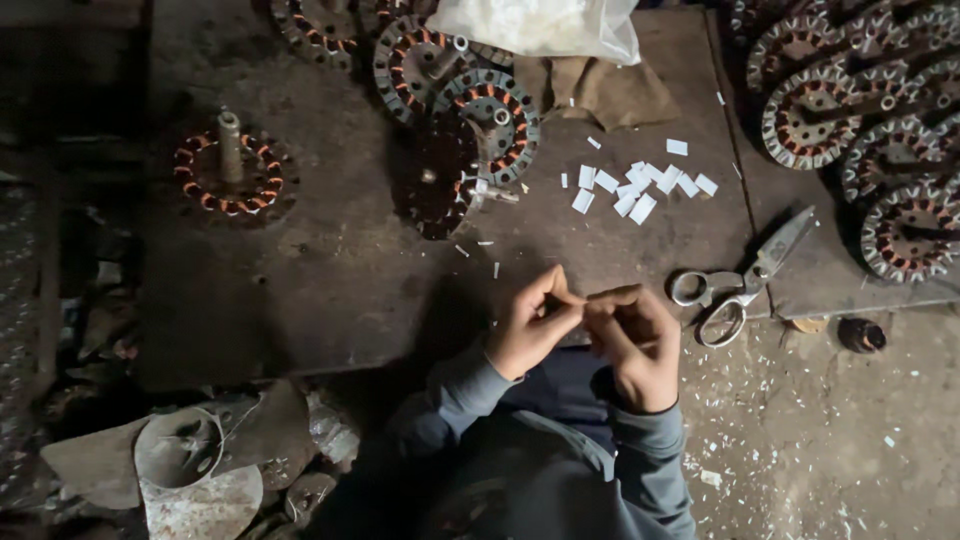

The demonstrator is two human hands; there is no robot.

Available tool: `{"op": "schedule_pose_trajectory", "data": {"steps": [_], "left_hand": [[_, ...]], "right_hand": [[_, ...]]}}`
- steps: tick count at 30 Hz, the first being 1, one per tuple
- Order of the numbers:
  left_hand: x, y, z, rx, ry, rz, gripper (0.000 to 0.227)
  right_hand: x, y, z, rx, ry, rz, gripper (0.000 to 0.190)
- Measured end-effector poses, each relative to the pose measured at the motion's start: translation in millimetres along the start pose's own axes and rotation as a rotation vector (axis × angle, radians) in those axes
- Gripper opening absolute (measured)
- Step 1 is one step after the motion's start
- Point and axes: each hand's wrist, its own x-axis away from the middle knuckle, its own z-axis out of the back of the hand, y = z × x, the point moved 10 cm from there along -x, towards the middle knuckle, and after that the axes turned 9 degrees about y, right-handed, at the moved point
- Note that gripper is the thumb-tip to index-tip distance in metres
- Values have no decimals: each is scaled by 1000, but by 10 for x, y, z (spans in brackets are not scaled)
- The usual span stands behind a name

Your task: The person cuts small white rectangular pieces from a strip using scissors and inserts them into the slots of circular motor stators. The person repeats this process for multiple stators, placing the finished units on a nearby shelf.

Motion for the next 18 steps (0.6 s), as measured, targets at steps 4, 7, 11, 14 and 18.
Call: {"op": "schedule_pose_trajectory", "data": {"steps": [4, 7, 11, 14, 18], "left_hand": [[-57, 168, 196, 10, 1, 6, 21], [-17, 470, 151, 99, -69, 125, 15], [211, 1762, 308, -758, 371, -578, 23], [276, 2228, 364, -1015, 572, -827, 50], [223, 1964, 554, -829, 453, -604, 45]], "right_hand": [[62, -269, -319, 57, -169, 153, 20], [180, -575, -401, 227, -148, 434, 22], [163, -609, -229, 279, 42, 449, 12], [114, -438, -128, 74, 8, 297, 16], [133, -312, -65, -5, -31, 257, 14]]}}
